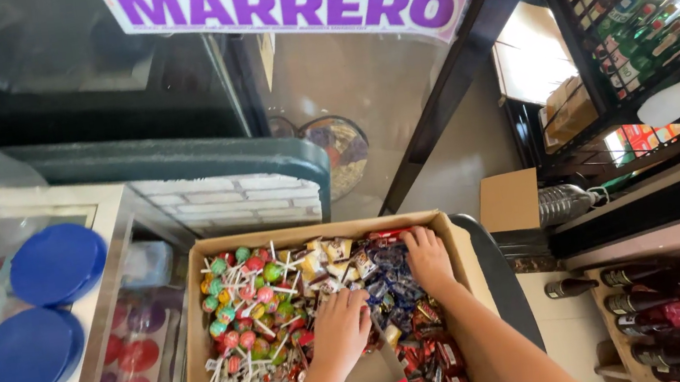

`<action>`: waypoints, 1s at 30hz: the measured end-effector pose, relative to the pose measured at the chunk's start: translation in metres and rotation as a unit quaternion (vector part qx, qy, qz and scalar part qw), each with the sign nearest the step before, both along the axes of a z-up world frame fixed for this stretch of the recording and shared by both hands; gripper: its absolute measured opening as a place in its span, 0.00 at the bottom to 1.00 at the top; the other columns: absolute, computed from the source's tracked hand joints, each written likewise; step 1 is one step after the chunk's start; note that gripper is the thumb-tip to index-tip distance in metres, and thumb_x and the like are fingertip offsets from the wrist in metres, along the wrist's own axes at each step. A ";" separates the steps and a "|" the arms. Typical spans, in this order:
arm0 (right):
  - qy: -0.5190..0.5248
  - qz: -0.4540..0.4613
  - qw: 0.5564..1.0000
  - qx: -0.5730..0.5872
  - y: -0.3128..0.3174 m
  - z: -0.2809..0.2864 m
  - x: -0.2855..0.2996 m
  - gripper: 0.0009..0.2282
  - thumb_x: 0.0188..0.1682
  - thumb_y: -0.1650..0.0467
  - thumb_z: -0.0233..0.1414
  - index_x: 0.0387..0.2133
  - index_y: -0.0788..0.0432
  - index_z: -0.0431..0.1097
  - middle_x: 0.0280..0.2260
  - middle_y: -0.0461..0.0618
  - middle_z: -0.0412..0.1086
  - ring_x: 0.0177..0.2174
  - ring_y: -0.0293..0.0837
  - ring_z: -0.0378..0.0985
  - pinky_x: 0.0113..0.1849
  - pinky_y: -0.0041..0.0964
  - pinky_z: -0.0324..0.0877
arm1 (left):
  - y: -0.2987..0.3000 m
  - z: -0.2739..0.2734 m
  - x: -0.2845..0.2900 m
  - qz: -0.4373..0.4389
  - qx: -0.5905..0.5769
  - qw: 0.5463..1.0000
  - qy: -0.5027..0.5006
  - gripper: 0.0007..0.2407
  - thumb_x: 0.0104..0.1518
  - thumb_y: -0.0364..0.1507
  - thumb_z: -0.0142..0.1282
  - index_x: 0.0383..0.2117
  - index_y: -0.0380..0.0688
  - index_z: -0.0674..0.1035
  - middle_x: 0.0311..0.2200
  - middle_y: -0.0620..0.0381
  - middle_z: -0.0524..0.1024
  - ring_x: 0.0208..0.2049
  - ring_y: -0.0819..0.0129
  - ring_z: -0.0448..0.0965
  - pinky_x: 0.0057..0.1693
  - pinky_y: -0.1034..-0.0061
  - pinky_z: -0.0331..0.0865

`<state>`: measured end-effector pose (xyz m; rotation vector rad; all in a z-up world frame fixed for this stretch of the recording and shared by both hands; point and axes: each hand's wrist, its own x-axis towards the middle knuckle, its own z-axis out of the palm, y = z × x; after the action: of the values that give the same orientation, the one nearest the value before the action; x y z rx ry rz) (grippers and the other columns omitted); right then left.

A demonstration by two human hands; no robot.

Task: Taking various candies and lollipops from a bulk shipping box and organizing them into jars and display trays on a store checkout counter.

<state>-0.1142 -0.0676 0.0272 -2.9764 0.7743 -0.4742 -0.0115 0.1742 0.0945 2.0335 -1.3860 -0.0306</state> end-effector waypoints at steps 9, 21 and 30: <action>-0.030 -0.009 0.999 0.042 -0.012 -0.023 -0.005 0.08 0.46 0.72 0.58 0.39 0.52 0.73 0.36 0.51 0.69 0.41 0.53 0.71 0.45 0.48 0.64 | -0.067 -0.020 0.012 -0.014 0.001 0.999 0.050 0.07 0.54 0.26 0.59 0.36 0.46 0.75 0.33 0.54 0.72 0.39 0.54 0.74 0.46 0.60 0.68; -0.227 -0.194 0.766 0.570 0.022 -0.008 -0.125 0.05 0.52 0.71 0.57 0.36 0.62 0.77 0.28 0.48 0.71 0.27 0.35 0.66 0.30 0.31 0.62 | -0.168 -0.091 0.031 -0.074 -0.010 0.958 -0.276 0.16 0.48 0.26 0.54 0.45 0.38 0.76 0.39 0.51 0.75 0.41 0.59 0.74 0.48 0.68 0.68; -0.253 -0.211 0.577 0.747 0.065 0.052 -0.146 0.08 0.53 0.71 0.52 0.39 0.65 0.75 0.34 0.45 0.78 0.35 0.33 0.75 0.40 0.29 0.69 | -0.184 -0.114 0.028 -0.048 0.083 0.955 -0.282 0.06 0.52 0.26 0.54 0.35 0.45 0.76 0.38 0.54 0.72 0.42 0.60 0.75 0.45 0.67 0.72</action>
<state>-0.2600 -0.0024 0.0795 -0.9804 0.9945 -0.3213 0.0161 -0.0101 -0.0190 2.2086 -1.8806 0.4367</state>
